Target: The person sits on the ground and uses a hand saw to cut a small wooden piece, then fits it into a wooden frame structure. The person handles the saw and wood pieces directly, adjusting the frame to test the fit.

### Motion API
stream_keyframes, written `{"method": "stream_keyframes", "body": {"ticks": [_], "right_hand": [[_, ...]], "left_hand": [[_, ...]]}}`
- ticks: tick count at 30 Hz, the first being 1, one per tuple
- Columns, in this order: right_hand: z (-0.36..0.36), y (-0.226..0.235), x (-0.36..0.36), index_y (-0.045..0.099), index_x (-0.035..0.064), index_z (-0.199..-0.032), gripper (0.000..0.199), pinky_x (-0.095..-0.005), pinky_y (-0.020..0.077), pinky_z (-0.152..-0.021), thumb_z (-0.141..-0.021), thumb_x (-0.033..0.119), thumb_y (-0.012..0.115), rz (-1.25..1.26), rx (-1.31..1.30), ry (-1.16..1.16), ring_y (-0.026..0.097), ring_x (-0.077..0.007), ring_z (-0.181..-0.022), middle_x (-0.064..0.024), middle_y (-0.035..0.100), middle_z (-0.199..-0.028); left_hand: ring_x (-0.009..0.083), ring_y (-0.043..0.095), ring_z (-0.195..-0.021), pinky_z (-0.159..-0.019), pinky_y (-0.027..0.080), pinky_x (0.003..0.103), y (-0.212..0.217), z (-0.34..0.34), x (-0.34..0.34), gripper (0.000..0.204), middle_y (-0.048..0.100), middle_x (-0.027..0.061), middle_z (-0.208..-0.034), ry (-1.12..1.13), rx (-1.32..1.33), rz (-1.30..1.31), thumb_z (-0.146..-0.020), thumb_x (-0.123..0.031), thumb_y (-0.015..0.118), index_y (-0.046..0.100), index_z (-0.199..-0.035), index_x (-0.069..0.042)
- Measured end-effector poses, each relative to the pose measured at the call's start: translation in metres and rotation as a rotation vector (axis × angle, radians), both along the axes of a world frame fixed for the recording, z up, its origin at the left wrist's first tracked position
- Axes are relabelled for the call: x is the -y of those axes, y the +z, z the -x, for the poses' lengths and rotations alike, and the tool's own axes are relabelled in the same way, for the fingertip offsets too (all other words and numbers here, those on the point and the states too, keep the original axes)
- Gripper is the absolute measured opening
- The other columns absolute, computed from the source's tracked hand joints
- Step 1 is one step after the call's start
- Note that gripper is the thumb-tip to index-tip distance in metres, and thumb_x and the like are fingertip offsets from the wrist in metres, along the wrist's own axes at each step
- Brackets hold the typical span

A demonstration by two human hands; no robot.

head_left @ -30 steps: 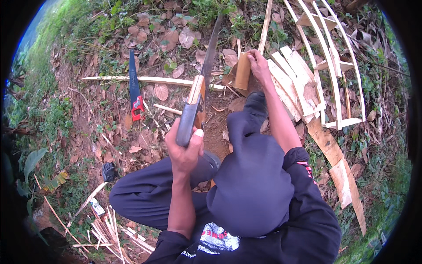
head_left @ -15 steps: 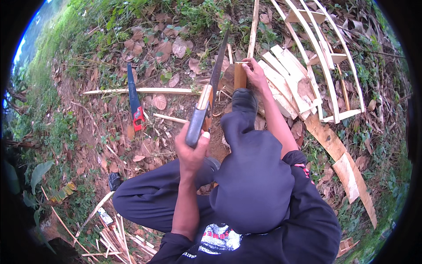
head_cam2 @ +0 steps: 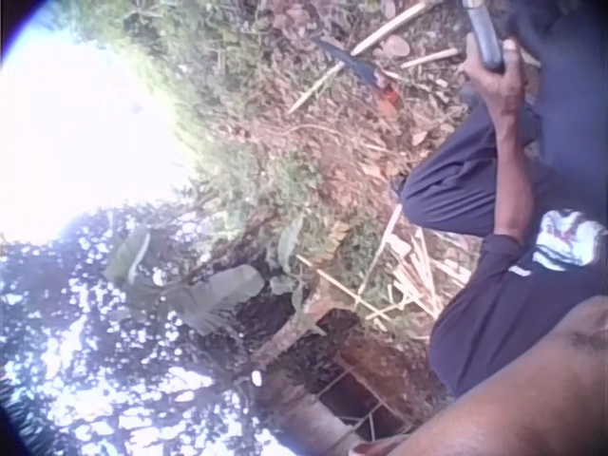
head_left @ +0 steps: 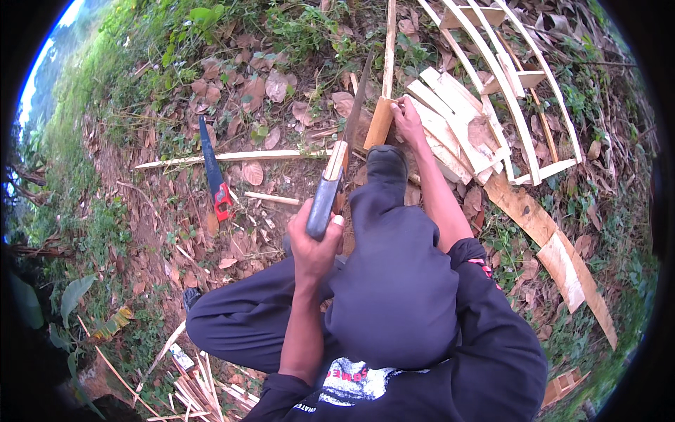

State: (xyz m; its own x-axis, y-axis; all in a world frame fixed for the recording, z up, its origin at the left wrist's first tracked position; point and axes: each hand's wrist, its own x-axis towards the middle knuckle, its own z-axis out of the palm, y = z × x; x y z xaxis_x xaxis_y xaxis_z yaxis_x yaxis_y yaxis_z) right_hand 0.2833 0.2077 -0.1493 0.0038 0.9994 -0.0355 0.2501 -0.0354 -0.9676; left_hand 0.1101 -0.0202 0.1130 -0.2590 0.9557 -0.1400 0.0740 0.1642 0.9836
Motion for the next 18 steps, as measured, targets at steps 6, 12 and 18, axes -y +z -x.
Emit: {"method": "stream_keyframes", "body": {"ticks": [6, 12, 18], "right_hand": [[0.003, 0.01, 0.004, 0.049, 0.0022, -0.111, 0.024, -0.0273, 0.046, -0.064, -0.099, 0.022, 0.053, 0.103, -0.075, 0.084, 0.056, -0.0113, -0.07, -0.0058, 0.062, -0.081], [-0.011, 0.002, 0.001, 0.052, -0.0003, -0.114, 0.032, -0.0282, 0.0487, -0.07, -0.095, 0.024, 0.06, 0.052, -0.12, 0.152, 0.059, -0.0129, -0.076, -0.0077, 0.065, -0.086], [-0.008, 0.007, 0.003, 0.058, -0.0016, -0.105, 0.029, -0.0293, 0.048, -0.073, -0.092, 0.024, 0.064, -0.007, 0.018, 0.169, 0.059, -0.0124, -0.08, -0.0096, 0.067, -0.088]], "left_hand": [[0.0063, 0.05, -0.047, -0.042, 0.04, 0.023, -0.001, 0.0, 0.002, 0.013, 0.052, -0.0003, -0.06, 0.049, 0.063, 0.055, -0.084, -0.008, 0.063, 0.053, -0.085, 0.0], [0.0072, 0.05, -0.048, -0.044, 0.04, 0.023, 0.001, -0.003, 0.004, 0.012, 0.051, -0.0003, -0.061, 0.056, 0.056, 0.071, -0.086, -0.008, 0.061, 0.052, -0.085, -0.001], [0.0087, 0.051, -0.047, -0.042, 0.041, 0.024, -0.008, 0.005, 0.009, 0.013, 0.053, 0.0017, -0.061, 0.044, 0.075, 0.06, -0.087, -0.009, 0.061, 0.051, -0.086, -0.001]]}}
